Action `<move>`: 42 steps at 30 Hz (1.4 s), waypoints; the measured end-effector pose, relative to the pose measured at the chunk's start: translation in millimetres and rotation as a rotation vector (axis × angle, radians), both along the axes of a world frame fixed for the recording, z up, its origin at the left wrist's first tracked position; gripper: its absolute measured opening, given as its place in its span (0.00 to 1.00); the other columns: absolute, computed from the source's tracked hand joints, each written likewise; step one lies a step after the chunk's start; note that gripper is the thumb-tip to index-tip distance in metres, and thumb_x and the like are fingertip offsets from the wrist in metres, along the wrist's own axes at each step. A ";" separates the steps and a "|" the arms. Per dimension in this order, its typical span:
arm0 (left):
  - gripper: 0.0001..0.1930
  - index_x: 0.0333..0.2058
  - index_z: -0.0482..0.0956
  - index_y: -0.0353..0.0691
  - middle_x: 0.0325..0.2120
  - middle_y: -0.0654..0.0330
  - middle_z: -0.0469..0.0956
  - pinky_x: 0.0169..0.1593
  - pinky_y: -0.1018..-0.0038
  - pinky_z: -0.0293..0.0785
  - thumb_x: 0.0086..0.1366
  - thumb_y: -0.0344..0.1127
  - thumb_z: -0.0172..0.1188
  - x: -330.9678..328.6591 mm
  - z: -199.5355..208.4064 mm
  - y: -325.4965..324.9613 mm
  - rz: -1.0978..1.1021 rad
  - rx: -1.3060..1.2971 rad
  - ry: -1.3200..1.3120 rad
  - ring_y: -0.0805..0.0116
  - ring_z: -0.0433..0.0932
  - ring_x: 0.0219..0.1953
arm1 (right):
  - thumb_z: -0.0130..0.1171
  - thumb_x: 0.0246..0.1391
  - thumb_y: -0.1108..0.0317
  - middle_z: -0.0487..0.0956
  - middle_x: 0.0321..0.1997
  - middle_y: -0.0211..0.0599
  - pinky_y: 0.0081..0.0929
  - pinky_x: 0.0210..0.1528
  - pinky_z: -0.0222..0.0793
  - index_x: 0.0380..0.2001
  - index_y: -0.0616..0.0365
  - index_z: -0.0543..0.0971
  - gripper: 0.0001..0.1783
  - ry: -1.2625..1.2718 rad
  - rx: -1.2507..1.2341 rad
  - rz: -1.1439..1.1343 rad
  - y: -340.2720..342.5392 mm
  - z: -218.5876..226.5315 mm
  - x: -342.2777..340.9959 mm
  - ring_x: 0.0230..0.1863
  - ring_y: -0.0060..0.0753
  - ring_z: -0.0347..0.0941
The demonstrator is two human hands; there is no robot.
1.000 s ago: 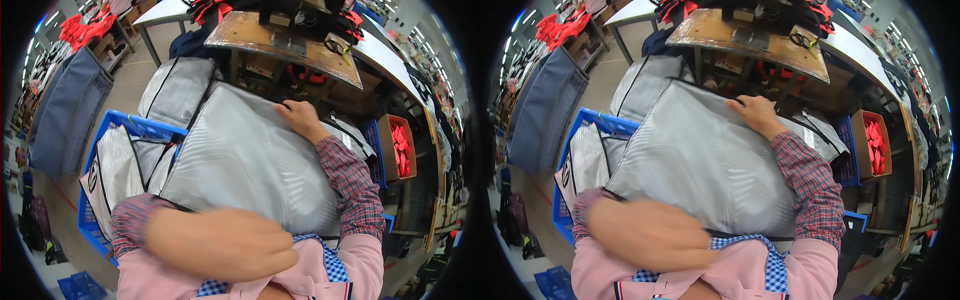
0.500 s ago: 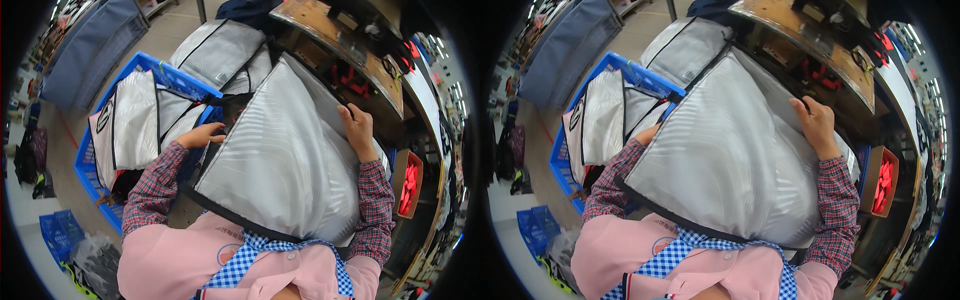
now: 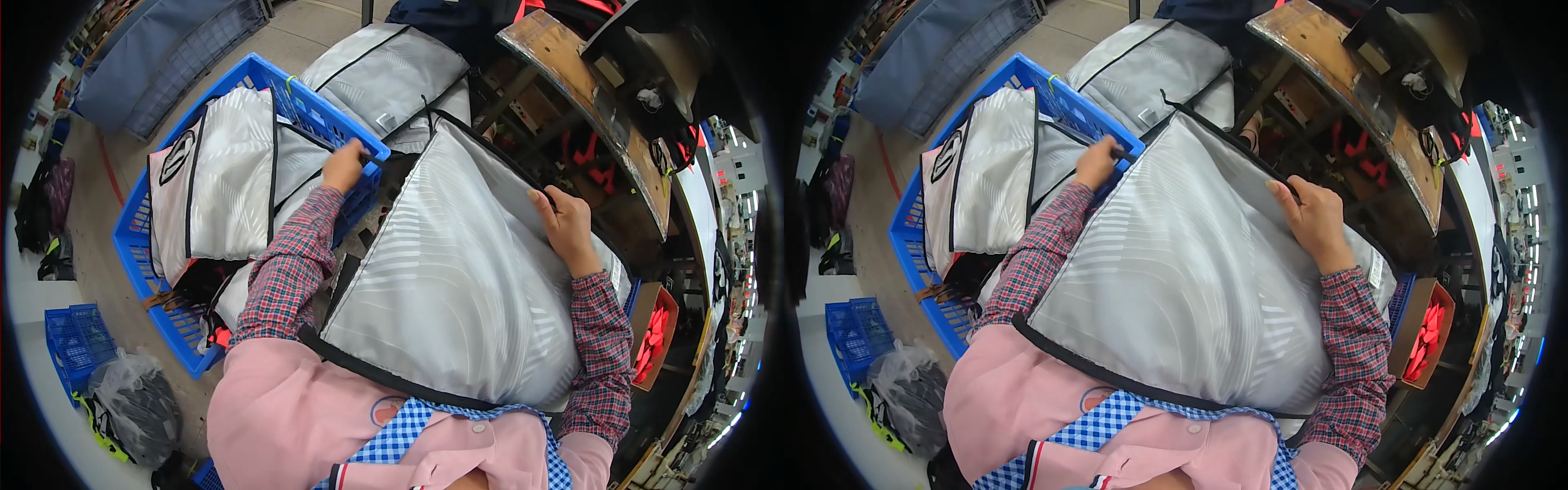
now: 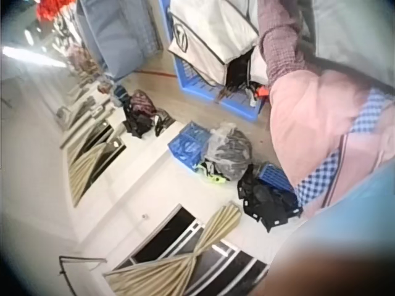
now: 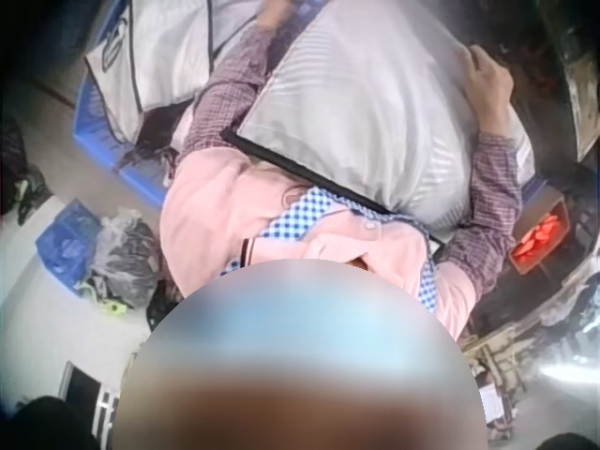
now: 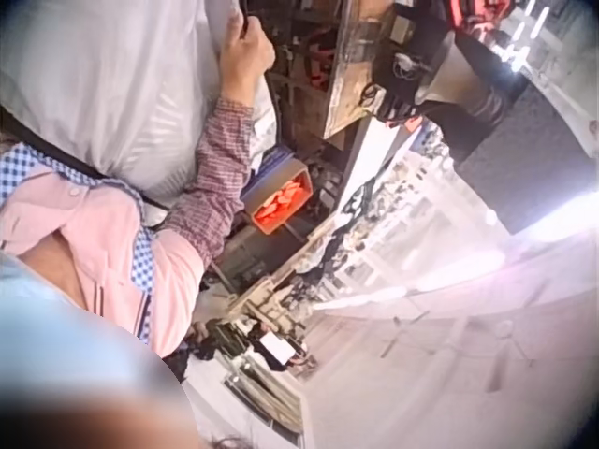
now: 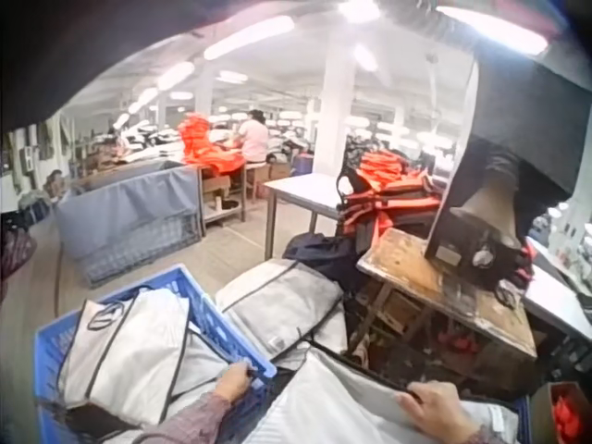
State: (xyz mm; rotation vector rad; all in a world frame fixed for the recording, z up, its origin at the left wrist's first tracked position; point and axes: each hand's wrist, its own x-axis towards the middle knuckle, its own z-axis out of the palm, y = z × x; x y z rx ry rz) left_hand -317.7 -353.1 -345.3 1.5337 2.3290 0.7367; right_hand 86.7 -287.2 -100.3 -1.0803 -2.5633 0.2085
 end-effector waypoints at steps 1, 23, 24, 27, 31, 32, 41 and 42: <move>0.10 0.41 0.70 0.45 0.32 0.48 0.80 0.37 0.49 0.72 0.68 0.43 0.51 -20.5 8.2 1.5 0.154 0.139 0.017 0.40 0.79 0.36 | 0.55 0.61 0.46 0.70 0.16 0.46 0.40 0.23 0.61 0.20 0.60 0.73 0.28 0.024 -0.004 0.014 -0.1 -0.3 -2.9 0.20 0.51 0.68; 0.27 0.58 0.69 0.38 0.50 0.61 0.76 0.49 0.77 0.70 0.72 0.55 0.49 208.7 285.1 167.3 -0.670 0.087 -1.082 0.72 0.75 0.48 | 0.55 0.62 0.46 0.74 0.21 0.56 0.39 0.26 0.67 0.29 0.64 0.80 0.27 0.207 0.046 -0.401 32.9 67.6 152.6 0.23 0.58 0.72; 0.26 0.54 0.72 0.39 0.45 0.63 0.77 0.46 0.77 0.70 0.72 0.57 0.50 233.1 289.6 183.8 -0.670 0.055 -1.276 0.74 0.75 0.44 | 0.55 0.62 0.46 0.74 0.21 0.56 0.39 0.26 0.67 0.29 0.64 0.81 0.27 0.199 0.050 -0.406 35.8 65.2 164.2 0.23 0.58 0.72; 0.22 0.48 0.76 0.38 0.34 0.64 0.78 0.36 0.81 0.72 0.71 0.53 0.54 292.5 296.3 215.4 -0.792 -0.002 -1.381 0.79 0.75 0.31 | 0.55 0.62 0.47 0.74 0.22 0.56 0.40 0.28 0.67 0.30 0.64 0.81 0.26 0.210 0.043 -0.460 40.4 60.2 195.5 0.24 0.57 0.73; 0.17 0.39 0.81 0.37 0.26 0.69 0.77 0.32 0.82 0.69 0.70 0.47 0.57 332.3 292.3 227.6 -0.750 0.098 -1.246 0.82 0.72 0.27 | 0.53 0.62 0.45 0.78 0.23 0.54 0.42 0.30 0.70 0.29 0.63 0.81 0.28 0.170 -0.006 -0.507 52.5 65.9 221.0 0.27 0.56 0.76; 0.17 0.38 0.82 0.37 0.26 0.70 0.77 0.31 0.83 0.68 0.71 0.47 0.57 338.0 292.2 229.1 -0.718 0.126 -1.199 0.83 0.71 0.27 | 0.52 0.63 0.44 0.79 0.24 0.52 0.42 0.31 0.71 0.30 0.62 0.82 0.28 0.114 -0.031 -0.505 57.1 68.8 221.1 0.27 0.56 0.76; 0.18 0.35 0.81 0.35 0.27 0.69 0.77 0.31 0.84 0.67 0.67 0.48 0.62 357.6 294.1 255.4 -0.613 0.162 -1.127 0.83 0.70 0.27 | 0.45 0.62 0.35 0.80 0.24 0.51 0.45 0.34 0.73 0.28 0.62 0.80 0.36 0.031 0.134 -0.640 113.1 67.7 166.5 0.29 0.56 0.78; 0.18 0.34 0.80 0.35 0.27 0.68 0.77 0.31 0.84 0.68 0.67 0.48 0.62 355.8 294.4 259.3 -0.520 0.149 -1.089 0.82 0.71 0.27 | 0.45 0.62 0.35 0.80 0.24 0.51 0.45 0.34 0.73 0.28 0.62 0.80 0.36 0.034 0.139 -0.640 118.2 69.0 166.9 0.29 0.56 0.78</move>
